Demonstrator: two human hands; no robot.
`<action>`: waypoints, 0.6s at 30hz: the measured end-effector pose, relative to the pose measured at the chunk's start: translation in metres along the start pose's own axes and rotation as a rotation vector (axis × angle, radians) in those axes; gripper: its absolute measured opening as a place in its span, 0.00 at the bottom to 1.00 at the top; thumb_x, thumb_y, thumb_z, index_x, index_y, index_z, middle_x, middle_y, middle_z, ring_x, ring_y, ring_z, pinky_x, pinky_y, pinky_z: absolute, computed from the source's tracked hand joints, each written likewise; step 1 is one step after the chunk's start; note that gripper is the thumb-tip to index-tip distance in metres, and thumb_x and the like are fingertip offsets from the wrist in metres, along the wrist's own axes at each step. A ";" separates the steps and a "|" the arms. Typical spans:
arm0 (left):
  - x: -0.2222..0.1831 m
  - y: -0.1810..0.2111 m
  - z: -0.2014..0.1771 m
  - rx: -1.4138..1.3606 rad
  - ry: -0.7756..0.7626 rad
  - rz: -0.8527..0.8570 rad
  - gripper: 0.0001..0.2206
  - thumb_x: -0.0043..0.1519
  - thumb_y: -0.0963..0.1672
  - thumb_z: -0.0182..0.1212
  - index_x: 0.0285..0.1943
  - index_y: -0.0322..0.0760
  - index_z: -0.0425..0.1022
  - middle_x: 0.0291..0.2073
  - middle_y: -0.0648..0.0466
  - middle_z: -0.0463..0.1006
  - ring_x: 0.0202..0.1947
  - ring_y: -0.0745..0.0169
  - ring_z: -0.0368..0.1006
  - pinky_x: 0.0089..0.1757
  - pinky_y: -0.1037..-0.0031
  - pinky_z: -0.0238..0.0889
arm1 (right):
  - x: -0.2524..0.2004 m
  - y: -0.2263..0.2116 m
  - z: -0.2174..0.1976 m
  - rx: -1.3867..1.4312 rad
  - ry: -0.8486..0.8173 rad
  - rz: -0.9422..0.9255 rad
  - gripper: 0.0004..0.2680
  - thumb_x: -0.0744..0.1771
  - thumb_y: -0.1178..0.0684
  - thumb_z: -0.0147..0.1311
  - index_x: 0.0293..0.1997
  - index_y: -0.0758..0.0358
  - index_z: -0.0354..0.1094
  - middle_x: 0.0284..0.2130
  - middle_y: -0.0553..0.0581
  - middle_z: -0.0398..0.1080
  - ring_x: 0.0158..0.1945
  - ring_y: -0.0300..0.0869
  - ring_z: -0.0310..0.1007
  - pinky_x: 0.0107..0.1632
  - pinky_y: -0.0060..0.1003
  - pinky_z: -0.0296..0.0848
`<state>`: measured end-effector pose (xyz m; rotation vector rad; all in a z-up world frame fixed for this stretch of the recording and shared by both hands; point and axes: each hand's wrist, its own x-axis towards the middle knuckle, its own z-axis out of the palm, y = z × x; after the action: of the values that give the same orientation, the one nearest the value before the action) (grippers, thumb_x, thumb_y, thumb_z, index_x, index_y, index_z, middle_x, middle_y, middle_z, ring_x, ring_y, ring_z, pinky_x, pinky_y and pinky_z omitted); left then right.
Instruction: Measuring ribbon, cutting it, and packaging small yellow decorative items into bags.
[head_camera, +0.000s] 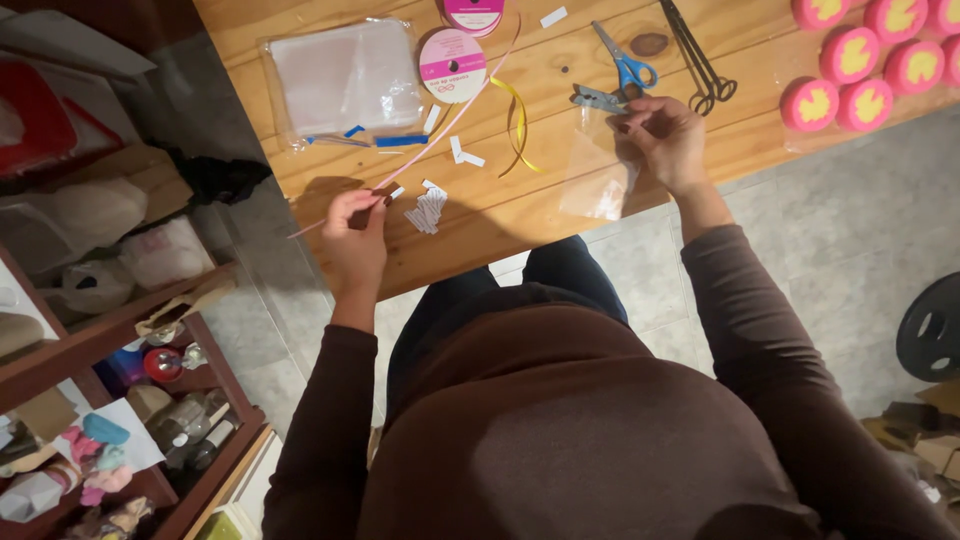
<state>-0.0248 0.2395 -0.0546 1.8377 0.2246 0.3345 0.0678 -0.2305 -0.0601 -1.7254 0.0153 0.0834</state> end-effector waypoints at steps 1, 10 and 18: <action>0.000 0.002 0.001 0.001 0.001 0.001 0.06 0.63 0.36 0.68 0.43 0.28 0.75 0.43 0.51 0.81 0.43 0.66 0.78 0.46 0.76 0.72 | 0.000 -0.002 0.001 0.002 0.000 -0.001 0.09 0.69 0.72 0.56 0.54 0.74 0.68 0.40 0.53 0.73 0.46 0.35 0.75 0.59 0.35 0.78; 0.009 0.035 -0.006 0.253 -0.081 0.184 0.06 0.61 0.35 0.70 0.44 0.34 0.80 0.42 0.50 0.77 0.38 0.58 0.77 0.38 0.72 0.72 | 0.001 -0.001 0.000 -0.012 0.018 0.035 0.09 0.69 0.71 0.57 0.54 0.73 0.69 0.40 0.52 0.74 0.45 0.35 0.76 0.55 0.31 0.78; 0.030 0.023 -0.002 0.346 -0.273 0.125 0.08 0.52 0.38 0.75 0.36 0.36 0.79 0.36 0.51 0.74 0.36 0.54 0.75 0.39 0.66 0.68 | 0.002 0.000 0.000 0.027 -0.001 0.029 0.10 0.68 0.71 0.57 0.54 0.73 0.69 0.40 0.52 0.73 0.45 0.35 0.75 0.56 0.33 0.78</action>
<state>0.0018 0.2445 -0.0282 2.2205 -0.0250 0.1311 0.0701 -0.2307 -0.0606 -1.6983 0.0400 0.1051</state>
